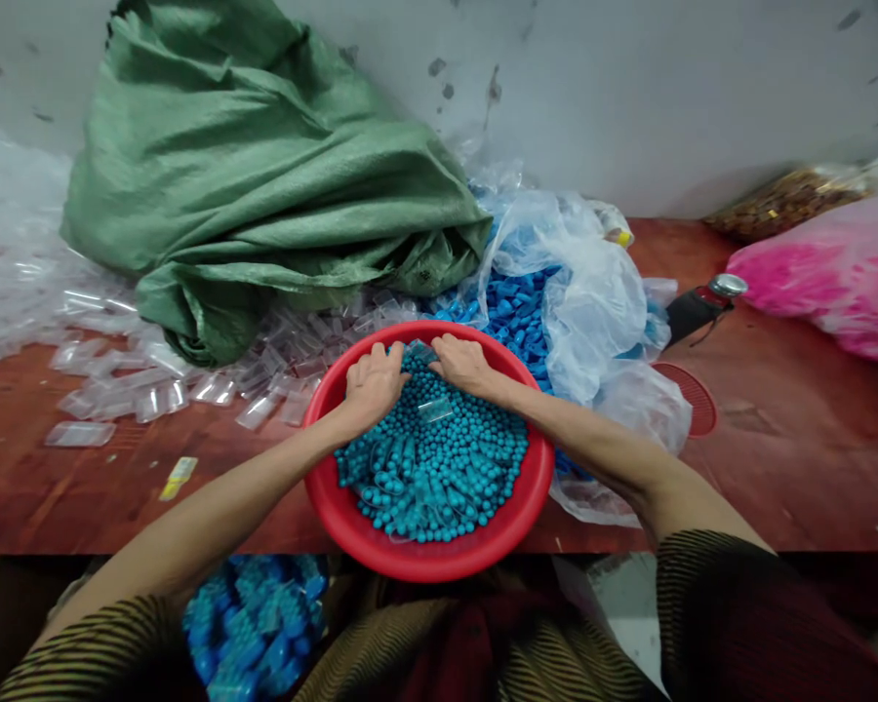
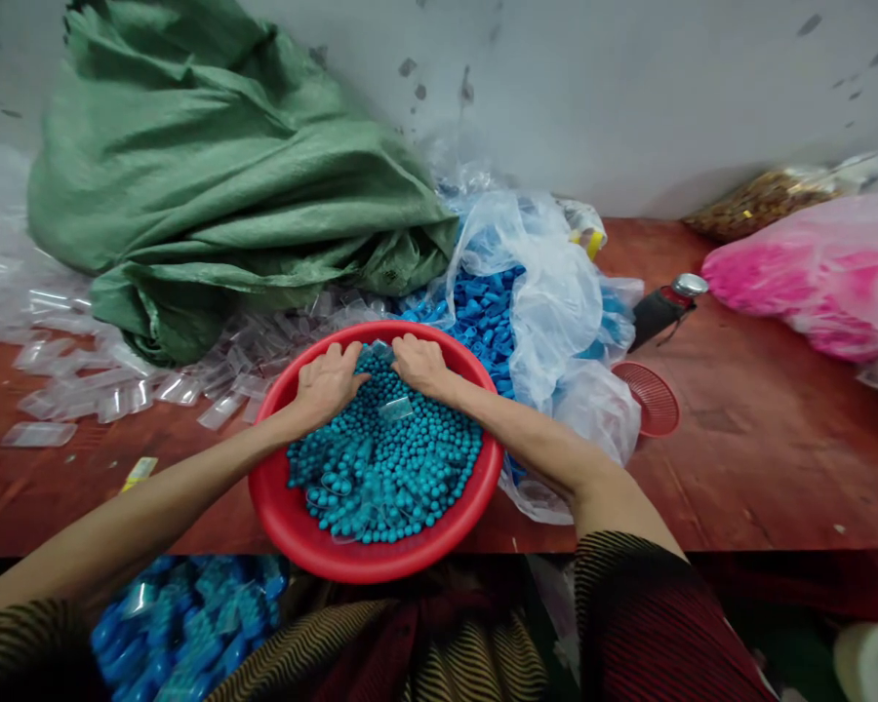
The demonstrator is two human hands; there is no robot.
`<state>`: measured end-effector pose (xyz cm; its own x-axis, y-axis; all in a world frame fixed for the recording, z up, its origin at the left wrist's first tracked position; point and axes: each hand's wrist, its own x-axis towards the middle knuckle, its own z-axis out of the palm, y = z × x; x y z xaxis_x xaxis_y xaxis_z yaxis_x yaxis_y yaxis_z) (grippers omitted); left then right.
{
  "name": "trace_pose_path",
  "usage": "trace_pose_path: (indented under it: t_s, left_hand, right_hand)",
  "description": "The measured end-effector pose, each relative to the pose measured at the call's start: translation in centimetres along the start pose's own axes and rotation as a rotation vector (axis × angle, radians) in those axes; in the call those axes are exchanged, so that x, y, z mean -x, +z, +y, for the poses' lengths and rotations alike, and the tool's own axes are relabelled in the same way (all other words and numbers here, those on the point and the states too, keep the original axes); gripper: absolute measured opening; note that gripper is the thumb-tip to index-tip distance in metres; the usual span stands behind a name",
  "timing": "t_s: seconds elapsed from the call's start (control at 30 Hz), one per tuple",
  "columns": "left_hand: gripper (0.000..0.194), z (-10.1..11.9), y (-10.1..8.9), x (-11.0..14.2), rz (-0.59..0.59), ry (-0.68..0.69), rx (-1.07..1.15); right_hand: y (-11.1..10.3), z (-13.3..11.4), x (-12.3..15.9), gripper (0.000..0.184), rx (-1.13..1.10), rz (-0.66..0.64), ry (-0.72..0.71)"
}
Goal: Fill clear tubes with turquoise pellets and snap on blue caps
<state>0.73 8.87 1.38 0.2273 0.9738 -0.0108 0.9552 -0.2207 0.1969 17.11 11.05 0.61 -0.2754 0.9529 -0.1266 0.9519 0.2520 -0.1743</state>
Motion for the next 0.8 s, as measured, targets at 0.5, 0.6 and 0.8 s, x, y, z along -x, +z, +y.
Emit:
trace_pose_path:
  t_s: [0.5, 0.6, 0.8]
  left_hand:
    - [0.012, 2.3, -1.7, -2.1, -0.164, -0.261, 1.687]
    - [0.016, 2.3, -2.1, -2.2, -0.211, -0.287, 1.730]
    - [0.030, 1.6, -1.7, -2.2, -0.296, -0.272, 1.663]
  right_hand:
    - [-2.2, -1.3, 0.7, 0.020, -1.351, -0.262, -0.077]
    - [-2.7, -1.5, 1.1, 0.016, -1.460, -0.331, -0.047]
    - [-1.9, -2.5, 1.7, 0.019, -1.365, -0.208, 0.005]
